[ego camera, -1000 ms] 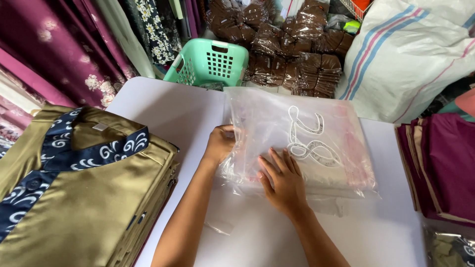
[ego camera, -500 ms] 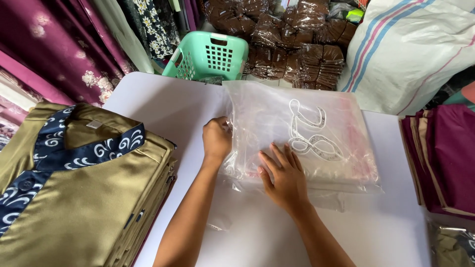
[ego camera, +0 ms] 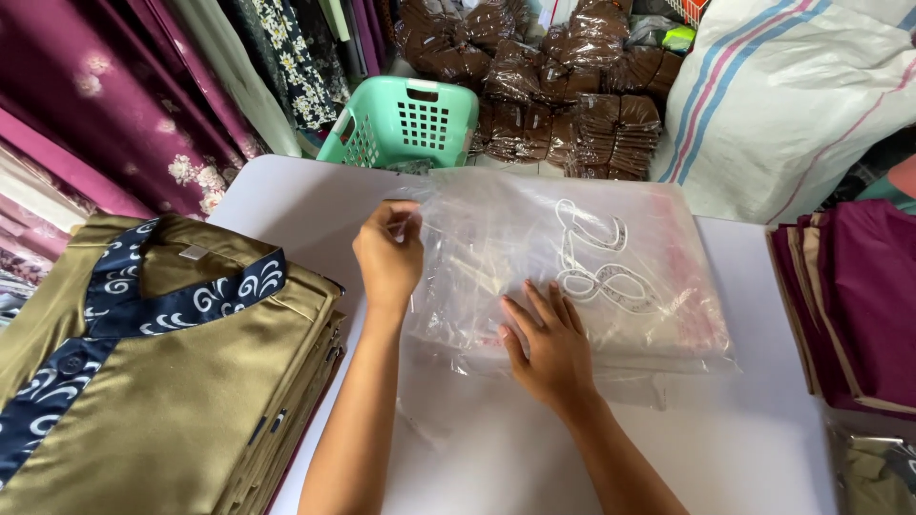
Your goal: Packing folded shirts into clear plastic bags at a packaging station.
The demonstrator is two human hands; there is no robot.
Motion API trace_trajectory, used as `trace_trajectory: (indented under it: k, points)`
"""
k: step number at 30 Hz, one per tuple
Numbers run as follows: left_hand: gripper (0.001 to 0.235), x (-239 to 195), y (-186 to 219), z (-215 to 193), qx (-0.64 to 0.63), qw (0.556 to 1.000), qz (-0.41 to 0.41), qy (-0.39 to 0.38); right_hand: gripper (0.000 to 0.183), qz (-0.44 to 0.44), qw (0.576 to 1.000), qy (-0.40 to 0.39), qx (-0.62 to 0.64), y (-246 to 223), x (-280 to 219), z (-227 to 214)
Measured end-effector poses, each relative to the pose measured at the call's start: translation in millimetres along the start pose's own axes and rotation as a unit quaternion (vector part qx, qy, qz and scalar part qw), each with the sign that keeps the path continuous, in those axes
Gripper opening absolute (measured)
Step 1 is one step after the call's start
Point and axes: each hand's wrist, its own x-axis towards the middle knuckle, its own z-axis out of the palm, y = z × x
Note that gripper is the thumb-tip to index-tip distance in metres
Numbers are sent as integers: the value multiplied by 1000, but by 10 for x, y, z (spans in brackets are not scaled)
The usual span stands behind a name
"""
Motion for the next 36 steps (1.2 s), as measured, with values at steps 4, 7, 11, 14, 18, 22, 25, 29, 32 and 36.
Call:
trace_trajectory:
  k: [4,7,11,14,18,22,25,29,32,36]
  points:
    - [10,68,-152,-34,-35,998,-45,-21,38,1,1000,-2,6,10,-9,-9]
    - [8,29,132,-182,-50,999,-19,2,38,1,1000,-1,8,6,0,9]
    - [5,-81,571,-335,-44,993,97,50,39,-1,1000,0,12,15,12,8]
    - [7,-146,886,-487,-40,979,182,79,40,-3,1000,10,4,18,-3,28]
    - [9,96,1339,-629,-11,957,271,106,41,1,1000,-1,-2,26,-57,43]
    - [10,308,1985,-798,-139,919,365,57,45,22,997,-50,56,46,-61,82]
    - [9,269,2339,-702,-278,889,364,9,43,38,992,-2,123,4,-18,-14]
    - [11,22,2568,-457,-484,818,309,-36,39,223,862,-30,454,-174,211,-503]
    - [17,-30,2312,-252,-622,737,253,-75,88,396,491,-163,759,-159,367,-741]
    - [23,-214,1984,-253,-641,740,160,-126,93,377,322,-162,853,144,235,-830]
